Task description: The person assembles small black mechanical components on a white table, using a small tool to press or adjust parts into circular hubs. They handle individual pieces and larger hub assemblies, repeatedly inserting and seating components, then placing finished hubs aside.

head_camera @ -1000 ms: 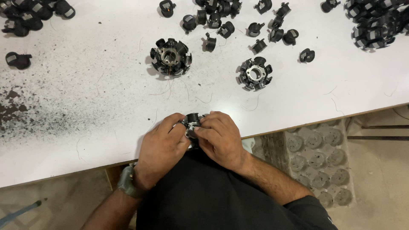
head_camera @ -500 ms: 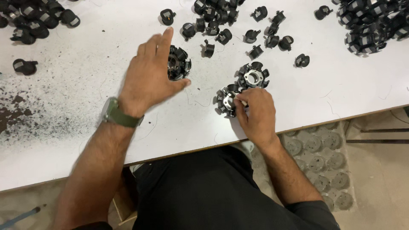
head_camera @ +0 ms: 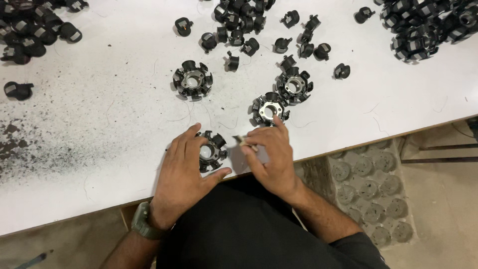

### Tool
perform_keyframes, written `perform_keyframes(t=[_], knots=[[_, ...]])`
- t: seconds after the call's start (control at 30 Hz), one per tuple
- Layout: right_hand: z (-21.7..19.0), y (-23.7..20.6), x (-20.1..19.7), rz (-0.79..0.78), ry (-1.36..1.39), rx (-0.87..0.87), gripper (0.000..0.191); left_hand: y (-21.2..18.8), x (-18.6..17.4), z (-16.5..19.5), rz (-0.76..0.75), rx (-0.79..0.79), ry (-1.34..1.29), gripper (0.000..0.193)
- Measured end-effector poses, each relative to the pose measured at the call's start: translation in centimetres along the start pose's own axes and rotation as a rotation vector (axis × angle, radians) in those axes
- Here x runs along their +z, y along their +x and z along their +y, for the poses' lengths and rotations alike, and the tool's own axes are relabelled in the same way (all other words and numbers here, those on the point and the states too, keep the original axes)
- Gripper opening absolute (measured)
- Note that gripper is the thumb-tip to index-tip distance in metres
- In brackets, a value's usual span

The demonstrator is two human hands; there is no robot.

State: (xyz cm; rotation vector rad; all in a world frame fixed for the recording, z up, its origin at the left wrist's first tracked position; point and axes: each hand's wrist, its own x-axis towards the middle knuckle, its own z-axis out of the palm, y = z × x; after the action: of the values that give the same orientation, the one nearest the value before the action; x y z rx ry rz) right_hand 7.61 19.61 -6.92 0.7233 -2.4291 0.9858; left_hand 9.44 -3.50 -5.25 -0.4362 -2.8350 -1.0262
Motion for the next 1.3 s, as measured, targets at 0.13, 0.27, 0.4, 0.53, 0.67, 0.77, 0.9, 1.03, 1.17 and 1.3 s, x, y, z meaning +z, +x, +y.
perform_keyframes(t=[0.13, 0.27, 0.4, 0.53, 0.67, 0.77, 0.9, 1.03, 1.17, 1.3], knots=[[-2.4, 0.9, 1.8, -0.067, -0.013, -0.021, 0.019, 0.5, -0.3, 0.1, 0.114, 0.03, 0.006, 0.027], [-3.1, 1.8, 1.9, -0.092, -0.032, -0.058, 0.021, 0.4, -1.7, 0.0, 0.093, -0.025, -0.073, 0.015], [-3.1, 1.7, 2.1, -0.13, -0.024, -0.055, 0.023, -1.4, -4.6, -1.0, -0.068, -0.087, 0.156, 0.015], [-2.9, 1.3, 2.3, -0.121, 0.002, -0.009, 0.024, -1.7, -4.8, -0.3, 0.163, 0.193, 0.22, 0.031], [-2.9, 0.9, 2.6, -0.068, 0.049, -0.049, 0.026, 0.2, -3.0, 0.7, 0.138, 0.298, 0.094, 0.023], [-3.1, 0.6, 2.5, -0.069, 0.052, -0.031, 0.026, 1.5, -1.9, 0.5, 0.099, 0.29, 0.102, 0.021], [-3.4, 0.4, 2.4, -0.082, 0.047, -0.028, 0.027, 1.2, -1.2, -0.2, 0.038, 0.135, 0.062, 0.02], [-3.6, 0.4, 2.5, -0.081, 0.041, -0.037, 0.028, 0.7, -0.8, -0.6, 0.042, 0.059, 0.055, 0.019], [-3.7, 0.4, 2.4, -0.061, 0.046, -0.059, 0.028, 0.6, -0.6, -0.6, 0.082, 0.085, 0.089, 0.015], [-3.8, 0.4, 2.4, -0.089, 0.013, -0.083, 0.027, -0.1, -0.2, -0.4, 0.15, 0.061, 0.018, 0.014]])
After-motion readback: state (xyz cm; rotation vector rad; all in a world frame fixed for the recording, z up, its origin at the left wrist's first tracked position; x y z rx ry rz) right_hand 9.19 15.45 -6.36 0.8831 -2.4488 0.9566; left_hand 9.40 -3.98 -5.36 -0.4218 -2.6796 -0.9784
